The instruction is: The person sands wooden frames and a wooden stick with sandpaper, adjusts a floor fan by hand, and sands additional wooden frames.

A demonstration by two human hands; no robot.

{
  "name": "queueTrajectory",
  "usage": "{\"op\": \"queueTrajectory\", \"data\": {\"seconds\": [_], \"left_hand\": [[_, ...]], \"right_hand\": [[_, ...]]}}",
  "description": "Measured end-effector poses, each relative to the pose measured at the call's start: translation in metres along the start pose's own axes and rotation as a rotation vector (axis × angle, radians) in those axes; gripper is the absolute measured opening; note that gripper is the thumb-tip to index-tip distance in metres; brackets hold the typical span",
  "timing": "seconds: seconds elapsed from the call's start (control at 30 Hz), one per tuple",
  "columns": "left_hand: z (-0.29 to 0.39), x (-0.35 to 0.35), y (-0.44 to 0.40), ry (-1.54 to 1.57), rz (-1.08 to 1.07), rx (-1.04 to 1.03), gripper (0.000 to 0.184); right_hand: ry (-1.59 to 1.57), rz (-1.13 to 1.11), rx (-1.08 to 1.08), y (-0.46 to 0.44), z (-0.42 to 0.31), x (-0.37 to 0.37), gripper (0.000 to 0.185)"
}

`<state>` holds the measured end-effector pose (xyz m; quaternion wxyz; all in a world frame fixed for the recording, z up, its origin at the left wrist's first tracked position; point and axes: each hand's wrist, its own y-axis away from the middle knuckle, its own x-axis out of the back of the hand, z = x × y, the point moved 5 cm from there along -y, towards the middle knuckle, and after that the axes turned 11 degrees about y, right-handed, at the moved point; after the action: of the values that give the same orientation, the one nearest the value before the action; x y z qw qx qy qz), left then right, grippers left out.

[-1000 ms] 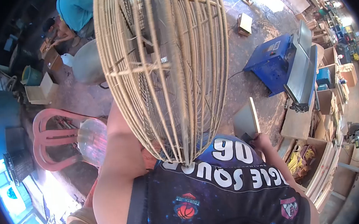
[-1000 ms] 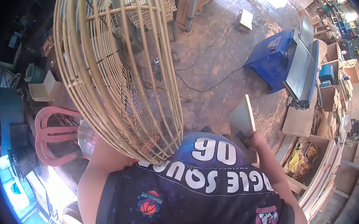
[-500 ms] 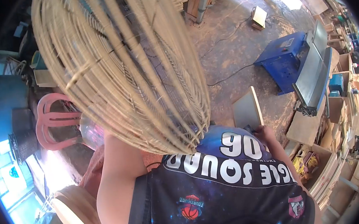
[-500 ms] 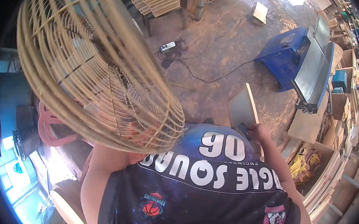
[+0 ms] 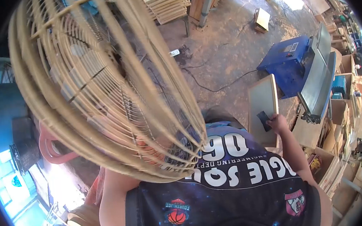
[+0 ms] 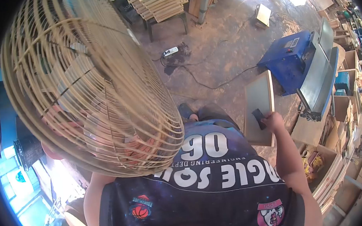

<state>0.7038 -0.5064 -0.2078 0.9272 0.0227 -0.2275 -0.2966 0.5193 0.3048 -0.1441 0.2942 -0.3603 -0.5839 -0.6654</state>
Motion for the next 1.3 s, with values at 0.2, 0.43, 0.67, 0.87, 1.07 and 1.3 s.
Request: {"op": "queueTrajectory", "data": {"seconds": [0.2,0.43,0.67,0.87,1.07,1.3], "left_hand": [[-0.012,0.012,0.005,0.052,0.055,0.022,0.034],[-0.021,0.019,0.006,0.108,0.128,0.041,0.034],[-0.013,0.041,-0.009,0.149,0.242,0.047,0.034],[-0.005,0.063,-0.015,0.164,0.322,0.061,0.034],[-0.01,0.099,0.022,0.149,0.446,0.146,0.034],[-0.021,0.14,0.117,0.13,0.622,0.289,0.034]], "right_hand": [[0.04,-0.034,0.117,-0.022,-0.04,0.038,0.026],[0.108,-0.004,0.19,-0.045,-0.076,0.075,0.027],[0.118,-0.018,0.222,-0.071,-0.108,0.084,0.023],[0.245,-0.063,0.265,-0.094,-0.101,0.07,0.024],[0.33,-0.174,0.295,-0.126,-0.103,0.092,0.031],[0.369,-0.194,0.358,-0.194,-0.142,0.152,0.026]]}}
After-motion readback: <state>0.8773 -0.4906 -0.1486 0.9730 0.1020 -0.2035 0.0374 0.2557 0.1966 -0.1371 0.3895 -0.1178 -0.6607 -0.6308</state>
